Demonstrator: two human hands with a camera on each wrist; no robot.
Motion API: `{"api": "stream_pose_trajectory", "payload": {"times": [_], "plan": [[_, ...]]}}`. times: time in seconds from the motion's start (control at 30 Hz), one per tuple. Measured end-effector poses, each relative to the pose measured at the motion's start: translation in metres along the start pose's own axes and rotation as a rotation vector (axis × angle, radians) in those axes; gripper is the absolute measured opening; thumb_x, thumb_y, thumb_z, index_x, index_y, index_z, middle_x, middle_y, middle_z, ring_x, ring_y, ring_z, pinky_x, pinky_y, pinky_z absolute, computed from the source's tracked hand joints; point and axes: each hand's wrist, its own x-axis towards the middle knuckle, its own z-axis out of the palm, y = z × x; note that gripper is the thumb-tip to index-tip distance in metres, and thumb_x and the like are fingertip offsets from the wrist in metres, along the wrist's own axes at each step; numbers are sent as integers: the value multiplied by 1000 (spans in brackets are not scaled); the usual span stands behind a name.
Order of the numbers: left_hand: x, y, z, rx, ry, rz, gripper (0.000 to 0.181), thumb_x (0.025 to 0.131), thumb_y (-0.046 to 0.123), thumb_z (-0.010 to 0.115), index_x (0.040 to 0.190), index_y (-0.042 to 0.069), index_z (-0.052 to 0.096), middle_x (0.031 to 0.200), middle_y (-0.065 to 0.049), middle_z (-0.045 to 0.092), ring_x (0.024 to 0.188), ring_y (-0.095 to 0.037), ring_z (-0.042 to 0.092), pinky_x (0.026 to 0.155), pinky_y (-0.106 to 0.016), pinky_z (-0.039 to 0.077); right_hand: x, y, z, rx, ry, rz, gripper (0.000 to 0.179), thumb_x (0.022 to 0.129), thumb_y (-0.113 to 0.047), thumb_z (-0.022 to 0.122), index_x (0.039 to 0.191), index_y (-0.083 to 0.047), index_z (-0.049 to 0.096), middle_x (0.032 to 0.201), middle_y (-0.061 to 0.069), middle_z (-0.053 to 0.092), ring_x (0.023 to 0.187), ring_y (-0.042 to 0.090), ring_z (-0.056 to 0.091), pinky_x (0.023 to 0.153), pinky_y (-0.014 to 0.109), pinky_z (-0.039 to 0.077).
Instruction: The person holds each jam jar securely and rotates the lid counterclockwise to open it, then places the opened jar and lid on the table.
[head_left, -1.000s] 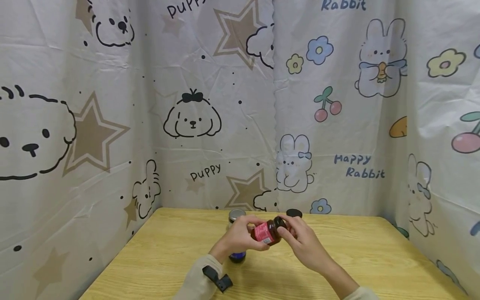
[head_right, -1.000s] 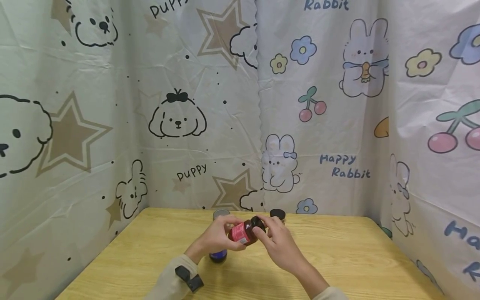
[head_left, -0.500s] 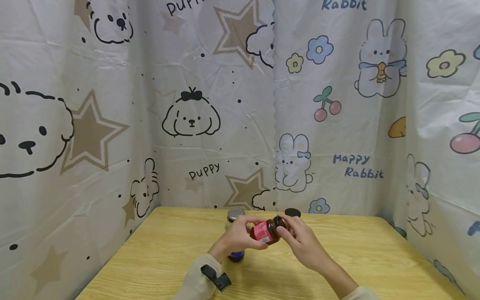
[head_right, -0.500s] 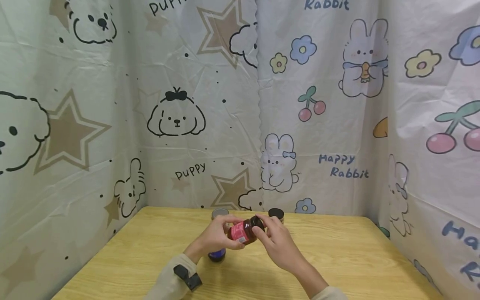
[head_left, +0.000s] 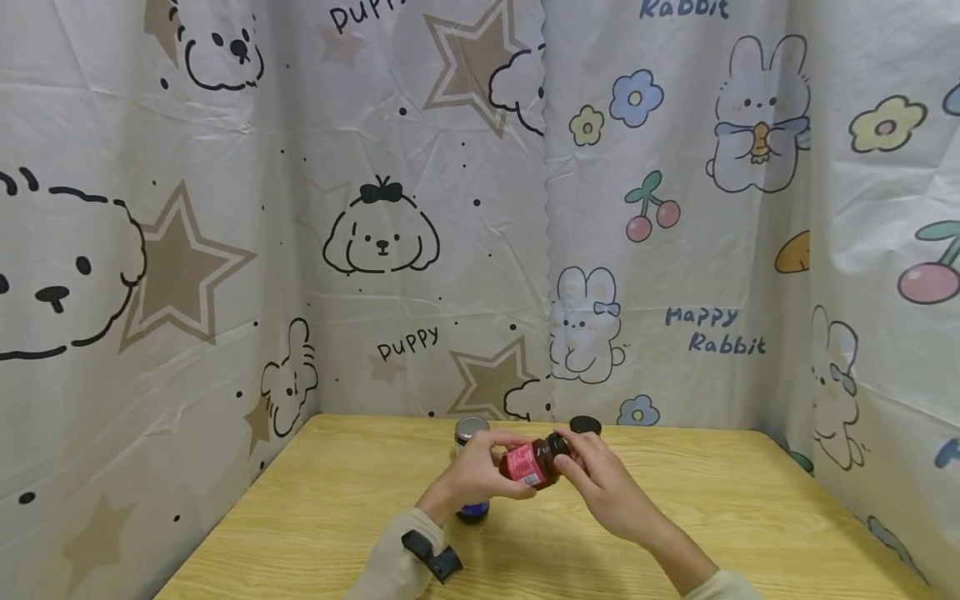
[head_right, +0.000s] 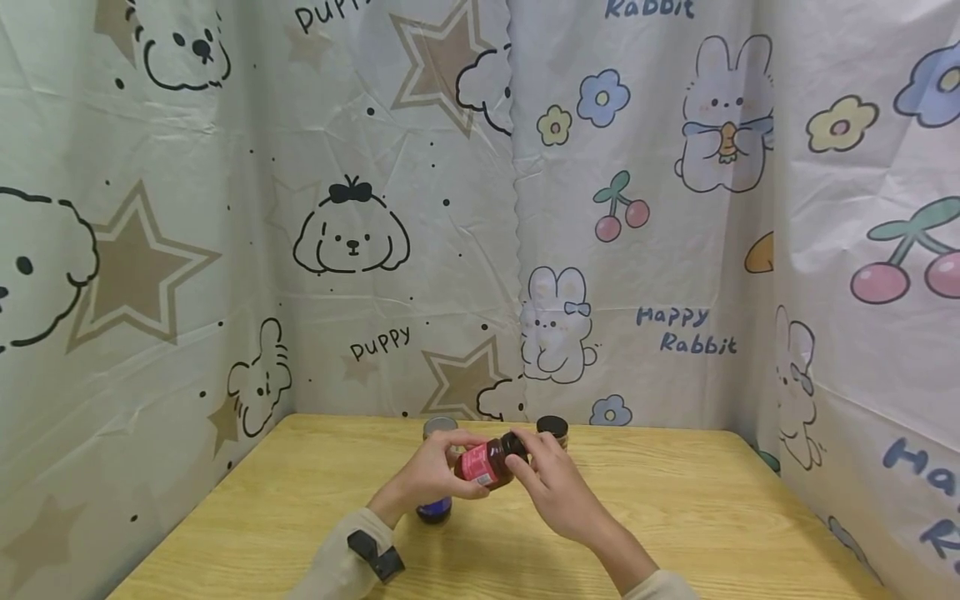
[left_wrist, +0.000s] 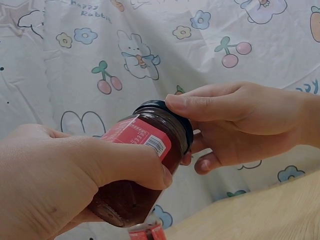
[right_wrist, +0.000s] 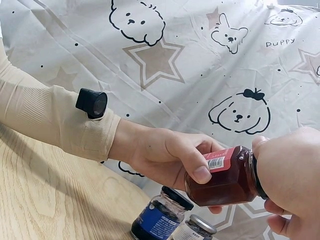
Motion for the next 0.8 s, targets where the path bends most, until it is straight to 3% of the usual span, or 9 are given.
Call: {"api": "stream_pose_trajectory", "payload": {"times": [0.4,0.8], "plan": [[1,-1,-1,-11,-2,-2,56,72,7,90,126,7,73,118,-3,68,77,-19,70,67,-31,59,0,1,-2,-1,-32,-14,48,111,-26,51,152,-2,47,124,13,51,97,23,50,78,32,50],[1,-1,-1,-18,6,-21,55,72,5,90,125,9,74,118,-2,68,78,-18,71,68,-33,60,-1,1,-4,8,-55,-80,46,111,-22,51,152,-3,46,129,14,53,101,23,53,79,32,52]]}}
